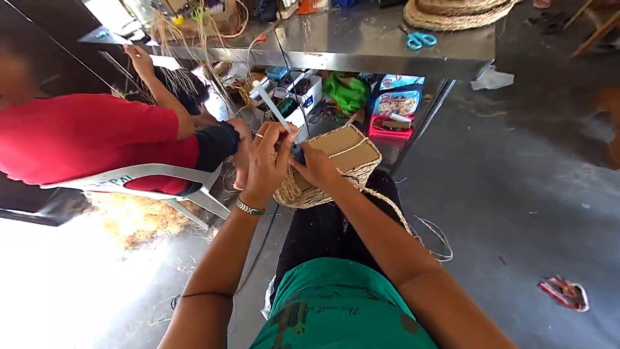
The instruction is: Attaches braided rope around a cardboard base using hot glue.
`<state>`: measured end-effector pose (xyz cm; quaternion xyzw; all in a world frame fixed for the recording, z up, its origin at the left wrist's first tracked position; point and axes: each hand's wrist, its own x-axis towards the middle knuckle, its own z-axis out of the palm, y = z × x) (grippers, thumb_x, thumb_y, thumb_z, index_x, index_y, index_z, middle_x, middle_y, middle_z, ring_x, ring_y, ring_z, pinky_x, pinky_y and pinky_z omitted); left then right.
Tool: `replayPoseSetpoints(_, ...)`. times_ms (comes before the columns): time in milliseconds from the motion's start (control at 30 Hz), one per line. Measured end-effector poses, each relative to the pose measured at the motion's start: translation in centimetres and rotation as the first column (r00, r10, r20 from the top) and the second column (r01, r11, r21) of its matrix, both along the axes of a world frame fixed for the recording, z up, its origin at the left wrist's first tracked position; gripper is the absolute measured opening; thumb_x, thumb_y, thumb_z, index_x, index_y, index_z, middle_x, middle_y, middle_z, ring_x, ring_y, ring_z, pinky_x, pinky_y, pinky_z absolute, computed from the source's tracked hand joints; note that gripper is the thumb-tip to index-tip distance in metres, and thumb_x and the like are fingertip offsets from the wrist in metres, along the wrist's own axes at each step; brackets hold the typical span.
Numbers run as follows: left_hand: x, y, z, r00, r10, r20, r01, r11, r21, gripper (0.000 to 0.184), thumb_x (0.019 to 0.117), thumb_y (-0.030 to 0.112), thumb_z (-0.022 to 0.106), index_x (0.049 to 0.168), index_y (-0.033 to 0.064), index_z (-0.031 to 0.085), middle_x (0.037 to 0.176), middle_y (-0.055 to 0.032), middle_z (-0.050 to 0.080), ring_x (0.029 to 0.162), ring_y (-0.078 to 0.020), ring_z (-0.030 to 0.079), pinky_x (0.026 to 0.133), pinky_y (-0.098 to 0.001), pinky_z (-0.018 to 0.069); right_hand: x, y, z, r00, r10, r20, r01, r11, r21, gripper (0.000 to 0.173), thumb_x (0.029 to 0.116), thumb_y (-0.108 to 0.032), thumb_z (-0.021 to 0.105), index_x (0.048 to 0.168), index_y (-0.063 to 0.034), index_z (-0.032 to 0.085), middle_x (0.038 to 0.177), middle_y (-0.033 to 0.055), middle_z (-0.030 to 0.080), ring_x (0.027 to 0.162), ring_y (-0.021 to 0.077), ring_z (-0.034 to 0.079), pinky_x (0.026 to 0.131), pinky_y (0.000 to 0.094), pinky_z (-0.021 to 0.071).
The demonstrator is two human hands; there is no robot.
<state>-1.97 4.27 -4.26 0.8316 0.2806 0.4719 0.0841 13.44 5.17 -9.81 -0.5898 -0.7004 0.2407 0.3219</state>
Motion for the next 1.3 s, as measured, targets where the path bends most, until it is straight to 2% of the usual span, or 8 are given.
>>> replayPoseSetpoints(233,-1.0,2.4,0.3,0.989,-0.025,-0.143,0.037,0.996,0.080,0.021,0.1048,0.012,0.054,0.114,-0.0010,0.068,0.116,-0.0135,0.068,0.106,-0.0174,0.066,0.094,-0.0328,0.0557,-0.3,1.0,0.2,1.000,0.014,-0.004,-0.014,1.000,-0.016,0.046,0.1046,-0.034,0.061,0.132,0.0025,0.055,0.107,0.0227,0.070,0.102,0.0381,0.070,0.093,0.0549,0.0550)
replayPoseSetpoints(367,-1.2,2.8,0.1,0.970,-0.022,-0.243,0.058,0.989,0.139,0.023,0.1058,0.012,0.052,0.115,-0.0017,0.068,0.117,-0.0165,0.068,0.112,-0.0231,0.065,0.100,-0.0357,0.0530,-0.3,1.3,-0.2,1.000,0.009,0.013,-0.009,1.000,-0.011,0.045,0.1044,-0.035,0.061,0.129,0.0023,0.057,0.105,0.0223,0.070,0.101,0.0375,0.071,0.091,0.0540,0.0558)
replayPoseSetpoints(467,-1.1,2.6,-0.1,0.941,-0.016,-0.338,0.083,0.980,0.184,0.025,0.1067,0.012,0.051,0.118,-0.0014,0.067,0.118,-0.0182,0.067,0.116,-0.0278,0.064,0.104,-0.0388,0.0507,-0.2,1.3,-0.3,1.000,0.015,0.014,-0.015,1.000,0.005,0.046,0.1048,-0.032,0.060,0.134,0.0029,0.055,0.109,0.0229,0.070,0.105,0.0374,0.070,0.095,0.0537,0.0545)
replayPoseSetpoints(633,-1.0,2.5,0.0,0.913,0.005,-0.408,0.110,0.959,0.259,0.024,0.1068,0.010,0.049,0.119,-0.0011,0.067,0.115,-0.0190,0.067,0.114,-0.0308,0.064,0.103,-0.0392,0.0505,-0.2,1.1,-0.5,1.000,0.006,0.024,-0.007,1.000,0.004,0.045,0.1051,-0.032,0.059,0.132,0.0042,0.056,0.109,0.0238,0.070,0.106,0.0385,0.070,0.095,0.0546,0.0540)
replayPoseSetpoints(867,-1.2,2.7,0.6,0.924,-0.003,-0.381,0.091,0.973,0.212,0.024,0.1061,0.012,0.051,0.114,-0.0010,0.069,0.114,-0.0179,0.069,0.112,-0.0291,0.066,0.101,-0.0403,0.0516,-0.2,0.9,-0.3,1.000,-0.001,0.022,0.000,1.000,0.001,0.045,0.1051,-0.034,0.059,0.133,0.0026,0.056,0.110,0.0232,0.070,0.106,0.0379,0.070,0.095,0.0544,0.0545)
replayPoseSetpoints(1000,-0.7,2.6,0.4,0.863,0.039,-0.504,0.100,0.964,0.246,0.024,0.1065,0.012,0.051,0.116,0.0007,0.070,0.113,-0.0183,0.067,0.113,-0.0330,0.064,0.101,-0.0413,0.0515,-0.6,1.4,-1.3,1.000,-0.006,0.025,0.003,0.993,0.121,0.044,0.1036,-0.030,0.062,0.132,0.0039,0.060,0.122,0.0235,0.068,0.118,0.0365,0.066,0.105,0.0534,0.0498)
replayPoseSetpoints(1167,-1.5,3.3,-0.3,0.897,0.048,-0.440,0.065,0.969,0.239,0.023,0.1054,0.013,0.053,0.112,0.0017,0.071,0.109,-0.0170,0.065,0.113,-0.0328,0.061,0.103,-0.0421,0.0483,0.0,1.3,-1.1,1.000,0.003,0.027,-0.005,0.998,0.060,0.045,0.1051,-0.032,0.060,0.133,0.0024,0.057,0.114,0.0237,0.069,0.110,0.0383,0.069,0.098,0.0545,0.0535)
replayPoseSetpoints(1300,-1.3,3.9,-1.5,0.899,0.037,-0.437,0.063,0.975,0.212,0.023,0.1055,0.012,0.052,0.111,0.0007,0.071,0.108,-0.0173,0.066,0.110,-0.0324,0.062,0.102,-0.0412,0.0494,-0.1,1.3,-1.4,1.000,0.010,0.022,-0.013,0.994,0.108,0.044,0.1037,-0.028,0.062,0.132,0.0053,0.059,0.122,0.0256,0.067,0.117,0.0386,0.065,0.106,0.0541,0.0489)
